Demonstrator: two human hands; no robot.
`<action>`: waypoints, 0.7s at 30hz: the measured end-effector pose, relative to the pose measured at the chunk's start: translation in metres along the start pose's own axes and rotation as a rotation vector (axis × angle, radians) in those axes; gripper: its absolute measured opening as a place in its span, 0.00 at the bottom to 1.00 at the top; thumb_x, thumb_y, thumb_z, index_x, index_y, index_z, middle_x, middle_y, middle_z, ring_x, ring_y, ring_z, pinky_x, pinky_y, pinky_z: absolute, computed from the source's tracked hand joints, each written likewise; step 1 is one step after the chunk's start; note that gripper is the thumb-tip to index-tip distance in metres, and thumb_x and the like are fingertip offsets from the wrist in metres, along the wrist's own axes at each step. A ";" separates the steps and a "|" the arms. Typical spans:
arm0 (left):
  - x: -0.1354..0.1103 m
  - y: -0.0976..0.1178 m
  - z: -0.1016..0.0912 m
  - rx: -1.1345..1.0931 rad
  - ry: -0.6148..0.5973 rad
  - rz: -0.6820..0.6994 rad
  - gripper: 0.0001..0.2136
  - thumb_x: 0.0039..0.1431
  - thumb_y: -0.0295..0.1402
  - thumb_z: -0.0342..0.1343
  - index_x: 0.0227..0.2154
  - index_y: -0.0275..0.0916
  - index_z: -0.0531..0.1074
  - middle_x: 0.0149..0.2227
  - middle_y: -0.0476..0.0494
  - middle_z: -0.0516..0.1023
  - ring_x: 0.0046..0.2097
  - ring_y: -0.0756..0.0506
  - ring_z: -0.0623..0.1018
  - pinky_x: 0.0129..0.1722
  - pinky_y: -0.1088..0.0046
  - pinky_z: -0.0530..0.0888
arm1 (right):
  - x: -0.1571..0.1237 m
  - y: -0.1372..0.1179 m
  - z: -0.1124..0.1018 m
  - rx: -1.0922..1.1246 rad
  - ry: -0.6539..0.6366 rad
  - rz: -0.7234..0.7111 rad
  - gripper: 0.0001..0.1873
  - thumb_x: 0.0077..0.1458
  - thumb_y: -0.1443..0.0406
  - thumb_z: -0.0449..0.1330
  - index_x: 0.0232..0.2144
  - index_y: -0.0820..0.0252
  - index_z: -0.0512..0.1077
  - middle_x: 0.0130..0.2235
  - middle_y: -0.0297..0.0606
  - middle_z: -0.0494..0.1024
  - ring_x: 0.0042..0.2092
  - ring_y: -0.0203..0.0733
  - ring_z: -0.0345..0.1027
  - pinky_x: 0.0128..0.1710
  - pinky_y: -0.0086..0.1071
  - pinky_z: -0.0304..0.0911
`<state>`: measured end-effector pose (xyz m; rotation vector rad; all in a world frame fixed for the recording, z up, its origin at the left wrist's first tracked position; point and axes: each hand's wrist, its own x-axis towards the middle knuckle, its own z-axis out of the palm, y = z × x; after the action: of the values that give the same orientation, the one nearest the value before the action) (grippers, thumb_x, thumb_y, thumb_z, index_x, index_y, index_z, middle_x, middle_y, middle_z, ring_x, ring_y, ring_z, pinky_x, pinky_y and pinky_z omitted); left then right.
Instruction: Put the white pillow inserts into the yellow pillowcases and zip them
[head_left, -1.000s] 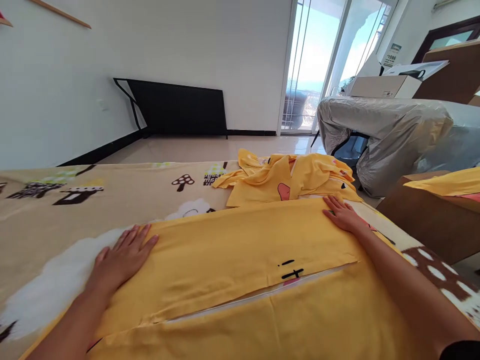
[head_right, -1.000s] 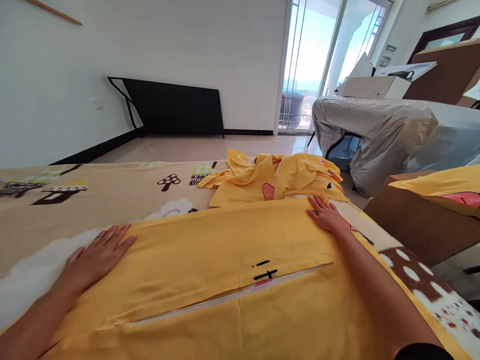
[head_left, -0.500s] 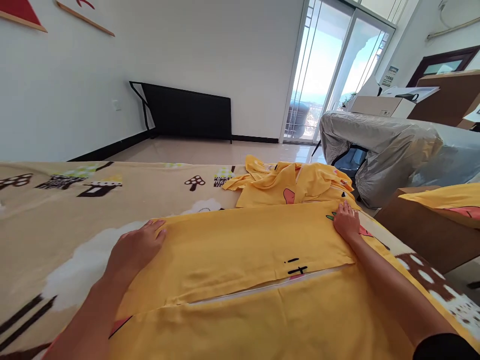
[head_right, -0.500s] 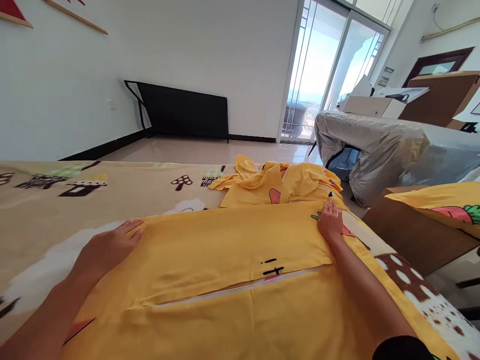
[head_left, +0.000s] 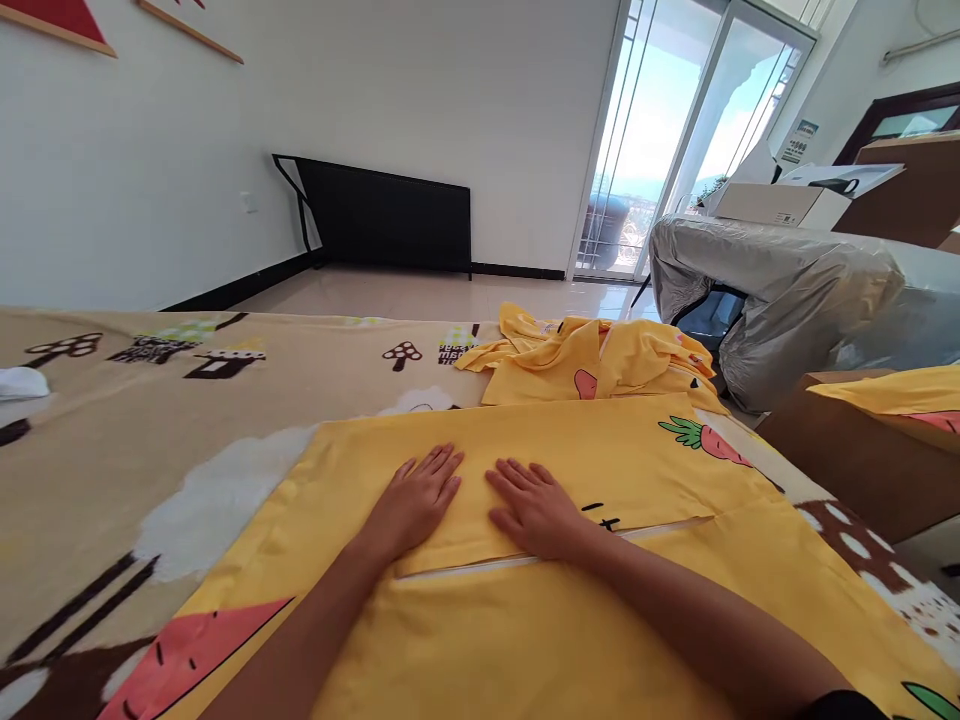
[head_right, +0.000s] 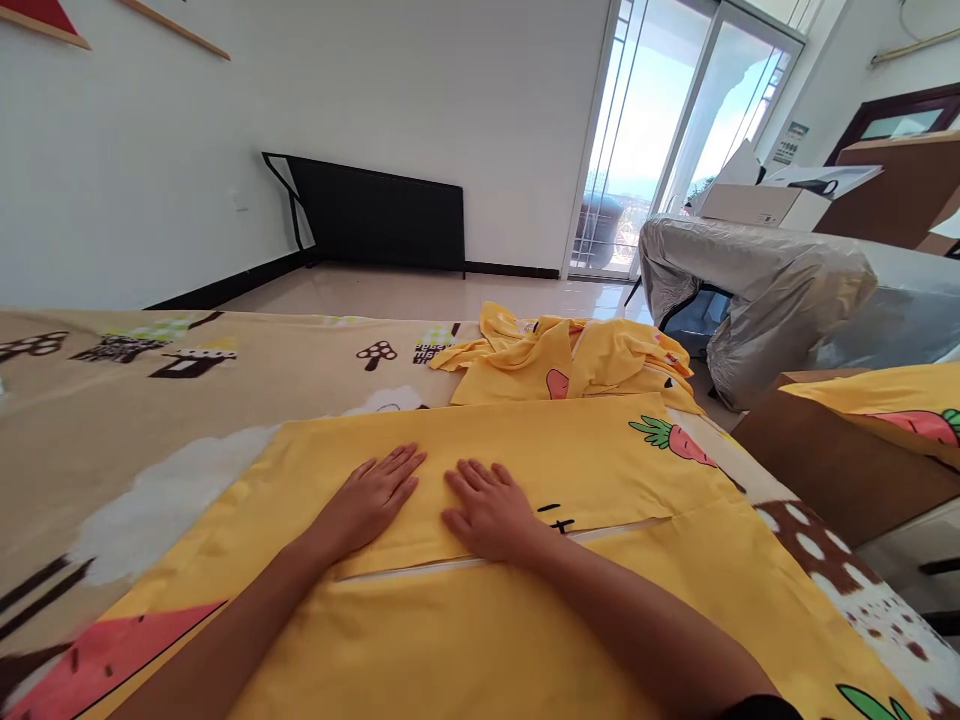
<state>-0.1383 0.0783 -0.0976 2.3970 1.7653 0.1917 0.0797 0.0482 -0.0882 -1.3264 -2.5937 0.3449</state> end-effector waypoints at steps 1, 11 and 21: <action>0.000 -0.002 -0.001 -0.002 0.003 -0.009 0.26 0.65 0.42 0.31 0.62 0.43 0.56 0.67 0.48 0.50 0.67 0.47 0.52 0.65 0.59 0.51 | -0.007 0.015 -0.004 -0.008 -0.003 0.044 0.31 0.64 0.52 0.39 0.64 0.56 0.51 0.67 0.40 0.50 0.68 0.42 0.40 0.65 0.44 0.38; 0.001 0.001 -0.002 -0.018 -0.010 -0.018 0.26 0.64 0.43 0.31 0.63 0.43 0.55 0.67 0.49 0.50 0.67 0.47 0.51 0.65 0.60 0.49 | -0.144 0.192 -0.053 -0.386 0.027 0.627 0.32 0.63 0.52 0.35 0.65 0.56 0.51 0.67 0.35 0.48 0.68 0.40 0.39 0.65 0.43 0.38; -0.001 0.006 -0.005 -0.018 0.005 -0.029 0.26 0.64 0.41 0.33 0.62 0.41 0.57 0.67 0.46 0.51 0.67 0.46 0.53 0.65 0.58 0.51 | -0.128 0.181 -0.084 -0.571 -0.036 0.590 0.28 0.60 0.65 0.40 0.61 0.62 0.59 0.67 0.43 0.49 0.67 0.47 0.41 0.63 0.51 0.43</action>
<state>-0.1341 0.0759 -0.0916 2.3595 1.7920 0.2095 0.3160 0.0561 -0.0718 -2.2878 -2.3543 -0.3285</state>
